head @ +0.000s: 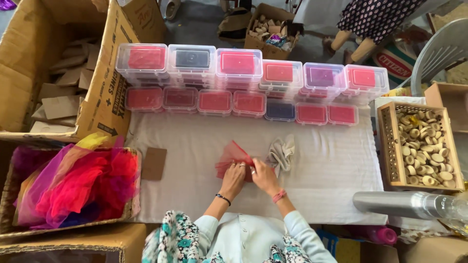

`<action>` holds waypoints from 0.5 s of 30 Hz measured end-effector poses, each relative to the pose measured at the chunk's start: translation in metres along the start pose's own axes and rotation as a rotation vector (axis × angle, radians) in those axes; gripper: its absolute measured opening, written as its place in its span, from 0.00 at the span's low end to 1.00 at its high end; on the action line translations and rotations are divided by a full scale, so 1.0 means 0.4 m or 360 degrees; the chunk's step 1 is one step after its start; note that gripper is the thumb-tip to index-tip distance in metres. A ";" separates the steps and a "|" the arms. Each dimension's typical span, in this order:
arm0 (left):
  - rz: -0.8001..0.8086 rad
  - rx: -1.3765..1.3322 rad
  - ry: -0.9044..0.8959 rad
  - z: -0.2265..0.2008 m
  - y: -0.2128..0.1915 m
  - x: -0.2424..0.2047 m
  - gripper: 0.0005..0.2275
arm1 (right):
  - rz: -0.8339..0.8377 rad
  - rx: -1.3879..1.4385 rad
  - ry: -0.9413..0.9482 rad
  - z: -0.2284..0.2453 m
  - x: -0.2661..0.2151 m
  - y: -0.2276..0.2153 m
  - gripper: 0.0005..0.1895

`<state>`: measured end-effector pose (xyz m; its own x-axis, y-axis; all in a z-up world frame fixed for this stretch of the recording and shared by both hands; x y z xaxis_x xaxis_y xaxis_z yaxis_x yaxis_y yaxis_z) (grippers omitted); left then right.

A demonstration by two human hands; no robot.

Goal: Organizing small objects and placing them into containers in a workshop.

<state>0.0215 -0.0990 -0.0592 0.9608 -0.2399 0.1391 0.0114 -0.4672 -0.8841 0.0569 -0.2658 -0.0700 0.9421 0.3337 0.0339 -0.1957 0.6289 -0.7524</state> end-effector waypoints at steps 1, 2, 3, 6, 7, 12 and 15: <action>0.0004 -0.0003 0.0001 0.000 0.009 -0.004 0.27 | 0.0001 0.0000 0.0005 -0.016 -0.020 0.016 0.13; 0.0013 -0.0143 -0.0091 0.004 0.016 -0.007 0.26 | -0.0114 -0.0008 -0.0146 -0.029 -0.037 0.033 0.19; 0.0023 -0.0282 -0.0182 0.009 0.024 -0.010 0.26 | -0.0227 -0.0016 -0.0297 -0.042 -0.054 0.050 0.25; -0.0085 -0.0306 -0.0046 0.000 -0.017 -0.015 0.33 | -0.0073 0.0070 -0.0314 0.089 -0.064 -0.046 0.31; -0.0079 -0.0303 -0.0040 0.001 -0.027 -0.020 0.33 | -0.0079 0.0074 -0.0309 0.106 -0.068 -0.054 0.31; -0.0055 -0.0913 -0.0251 0.031 -0.051 -0.036 0.30 | 0.0085 -0.0172 -0.0354 0.117 -0.094 -0.060 0.30; -0.0300 -0.0855 -0.0180 0.074 -0.085 -0.037 0.35 | 0.0004 -0.0175 -0.0379 0.116 -0.099 -0.055 0.25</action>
<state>0.0151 -0.0542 -0.0444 0.9798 -0.0318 0.1976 0.0715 -0.8664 -0.4942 0.0113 -0.2603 -0.0242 0.8484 0.4992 0.1763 -0.1548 0.5524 -0.8191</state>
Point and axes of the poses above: each hand's wrist, its own x-axis towards the middle knuckle, its own y-axis out of the palm, z = x × y, the point moved 1 cm from there along x, towards the middle knuckle, and after that the axes turned 2 degrees about x, right-handed, at the moved point
